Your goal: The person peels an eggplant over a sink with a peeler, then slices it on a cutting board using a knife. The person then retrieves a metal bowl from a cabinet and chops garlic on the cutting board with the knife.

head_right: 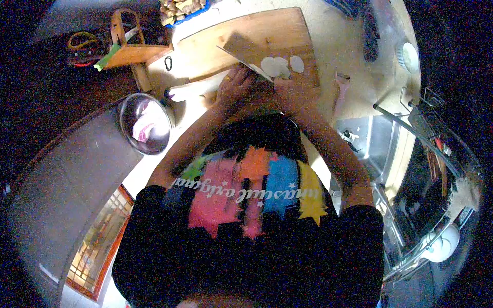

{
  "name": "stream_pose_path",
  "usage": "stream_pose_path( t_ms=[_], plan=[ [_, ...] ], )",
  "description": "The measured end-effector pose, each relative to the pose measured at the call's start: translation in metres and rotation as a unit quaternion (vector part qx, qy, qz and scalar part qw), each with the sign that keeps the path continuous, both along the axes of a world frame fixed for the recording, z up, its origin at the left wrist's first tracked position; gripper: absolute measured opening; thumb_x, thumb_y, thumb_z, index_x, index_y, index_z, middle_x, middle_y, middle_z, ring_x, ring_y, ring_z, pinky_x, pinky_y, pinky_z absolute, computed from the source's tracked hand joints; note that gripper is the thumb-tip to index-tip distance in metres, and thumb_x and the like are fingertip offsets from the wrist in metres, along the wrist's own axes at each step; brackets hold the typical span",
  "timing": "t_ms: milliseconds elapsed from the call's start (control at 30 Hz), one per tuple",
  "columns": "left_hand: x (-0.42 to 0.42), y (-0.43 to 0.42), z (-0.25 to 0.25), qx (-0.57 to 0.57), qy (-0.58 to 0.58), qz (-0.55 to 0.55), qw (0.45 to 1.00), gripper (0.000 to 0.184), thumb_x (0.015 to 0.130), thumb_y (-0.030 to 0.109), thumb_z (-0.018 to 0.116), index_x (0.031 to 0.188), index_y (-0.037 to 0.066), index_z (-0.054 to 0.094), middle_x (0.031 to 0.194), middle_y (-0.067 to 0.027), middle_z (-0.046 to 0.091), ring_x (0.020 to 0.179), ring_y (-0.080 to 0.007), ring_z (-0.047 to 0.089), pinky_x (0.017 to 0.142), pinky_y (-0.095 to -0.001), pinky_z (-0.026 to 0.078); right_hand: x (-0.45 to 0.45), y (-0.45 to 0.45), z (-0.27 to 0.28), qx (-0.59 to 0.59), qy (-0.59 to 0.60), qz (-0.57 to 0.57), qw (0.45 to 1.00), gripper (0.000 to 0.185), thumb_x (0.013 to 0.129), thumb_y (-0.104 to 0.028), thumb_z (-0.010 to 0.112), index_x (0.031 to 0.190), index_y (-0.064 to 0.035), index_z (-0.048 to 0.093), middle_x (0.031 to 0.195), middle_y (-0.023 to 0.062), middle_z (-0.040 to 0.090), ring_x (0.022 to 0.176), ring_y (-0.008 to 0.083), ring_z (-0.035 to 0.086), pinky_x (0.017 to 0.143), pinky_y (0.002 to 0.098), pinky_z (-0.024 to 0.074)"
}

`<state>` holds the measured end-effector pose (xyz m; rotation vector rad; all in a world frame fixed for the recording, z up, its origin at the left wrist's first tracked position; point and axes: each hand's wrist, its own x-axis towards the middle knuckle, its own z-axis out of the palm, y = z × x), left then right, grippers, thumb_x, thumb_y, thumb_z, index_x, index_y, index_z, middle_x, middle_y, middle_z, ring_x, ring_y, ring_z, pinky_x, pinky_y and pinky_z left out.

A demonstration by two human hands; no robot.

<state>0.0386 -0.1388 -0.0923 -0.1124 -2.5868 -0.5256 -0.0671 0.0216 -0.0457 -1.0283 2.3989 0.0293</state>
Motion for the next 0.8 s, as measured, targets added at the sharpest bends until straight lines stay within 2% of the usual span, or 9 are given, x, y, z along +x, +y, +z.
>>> stream_pose_path(
  t_ms=[100, 133, 200, 400, 467, 633, 700, 733, 800],
  plan=[
    [0.004, 0.001, 0.004, 0.087, -0.017, 0.027, 0.996, 0.031, 0.071, 0.009, 0.06, 0.102, 0.005, 0.064, 0.107, -0.0124, 0.059, 0.095, -0.0299, 0.058, 0.078, -0.0386, 0.052, 0.001, -0.002, 0.015, -0.059, -0.024, -0.05, 0.997, 0.02, 0.087, -0.024, 0.052, 0.088, -0.0057, 0.061, 0.08, 0.0213, 0.063, 0.076, 0.0412, 0.062, 0.065, 0.0511, 0.0475],
    [0.007, -0.001, -0.003, 0.043, -0.023, 0.011, 0.999, 0.031, 0.071, 0.009, 0.06, 0.102, 0.004, 0.064, 0.107, -0.0128, 0.058, 0.096, -0.03, 0.058, 0.078, -0.0389, 0.052, 0.002, -0.001, 0.023, -0.076, -0.034, -0.067, 0.994, 0.02, 0.087, -0.024, 0.053, 0.088, -0.0054, 0.061, 0.08, 0.0213, 0.063, 0.076, 0.0412, 0.062, 0.065, 0.0511, 0.0474],
    [0.003, -0.003, -0.009, -0.006, -0.026, -0.003, 1.0, 0.031, 0.071, 0.009, 0.059, 0.102, 0.004, 0.064, 0.107, -0.0132, 0.058, 0.096, -0.0302, 0.058, 0.078, -0.0391, 0.052, -0.009, 0.003, 0.036, -0.157, -0.054, -0.003, 0.986, 0.021, 0.088, -0.024, 0.053, 0.086, -0.0046, 0.06, 0.08, 0.0215, 0.063, 0.076, 0.0411, 0.062, 0.065, 0.0514, 0.0467],
    [0.005, 0.002, -0.011, -0.005, -0.077, 0.013, 0.997, 0.03, 0.072, 0.008, 0.058, 0.1, 0.001, 0.064, 0.105, -0.0145, 0.058, 0.095, -0.0297, 0.057, 0.079, -0.0393, 0.052, -0.008, 0.023, 0.046, -0.12, -0.087, 0.007, 0.989, 0.021, 0.088, -0.023, 0.054, 0.083, -0.0035, 0.059, 0.076, 0.0203, 0.061, 0.075, 0.0409, 0.061, 0.064, 0.0512, 0.0456],
    [0.003, 0.002, -0.009, 0.001, -0.008, 0.017, 1.0, 0.029, 0.072, 0.008, 0.058, 0.099, 0.002, 0.064, 0.102, -0.0138, 0.058, 0.093, -0.0293, 0.058, 0.079, -0.0393, 0.052, -0.004, 0.016, 0.028, -0.088, -0.066, 0.008, 0.994, 0.02, 0.088, -0.022, 0.054, 0.082, -0.003, 0.058, 0.077, 0.0202, 0.062, 0.075, 0.0406, 0.061, 0.064, 0.0509, 0.0457],
    [0.004, -0.008, 0.004, 0.0, 0.008, -0.003, 1.0, 0.025, 0.072, 0.009, 0.058, 0.096, 0.002, 0.063, 0.099, -0.0133, 0.057, 0.092, -0.0297, 0.058, 0.077, -0.0393, 0.051, -0.004, 0.002, -0.003, 0.011, -0.03, 0.008, 0.999, 0.018, 0.087, -0.019, 0.054, 0.085, -0.0028, 0.06, 0.079, 0.0202, 0.063, 0.076, 0.04, 0.062, 0.065, 0.0504, 0.0462],
    [0.005, -0.009, 0.007, -0.009, 0.004, -0.008, 1.0, 0.024, 0.072, 0.009, 0.058, 0.095, 0.003, 0.063, 0.099, -0.0134, 0.056, 0.092, -0.0298, 0.058, 0.077, -0.0393, 0.051, -0.014, 0.013, -0.014, -0.144, -0.1, 0.01, 0.985, 0.019, 0.087, -0.02, 0.054, 0.092, -0.003, 0.062, 0.081, 0.0213, 0.064, 0.077, 0.0402, 0.063, 0.067, 0.0499, 0.0464],
    [0.003, -0.01, 0.007, -0.009, -0.004, -0.01, 1.0, 0.024, 0.072, 0.009, 0.059, 0.095, 0.003, 0.062, 0.098, -0.0135, 0.056, 0.091, -0.0298, 0.057, 0.076, -0.0391, 0.05, -0.019, 0.016, -0.019, -0.143, -0.098, 0.01, 0.985, 0.019, 0.087, -0.02, 0.054, 0.092, -0.003, 0.062, 0.081, 0.0213, 0.064, 0.077, 0.0402, 0.063, 0.067, 0.0499, 0.0464],
    [-0.002, -0.011, 0.005, -0.01, -0.012, -0.01, 1.0, 0.024, 0.072, 0.009, 0.059, 0.095, 0.003, 0.061, 0.098, -0.0136, 0.056, 0.09, -0.0299, 0.057, 0.075, -0.0388, 0.05, -0.026, 0.019, -0.026, -0.203, -0.125, -0.078, 0.968, 0.021, 0.087, -0.021, 0.056, 0.097, -0.0034, 0.063, 0.082, 0.0229, 0.063, 0.078, 0.0412, 0.062, 0.067, 0.0496, 0.046]
  ],
)
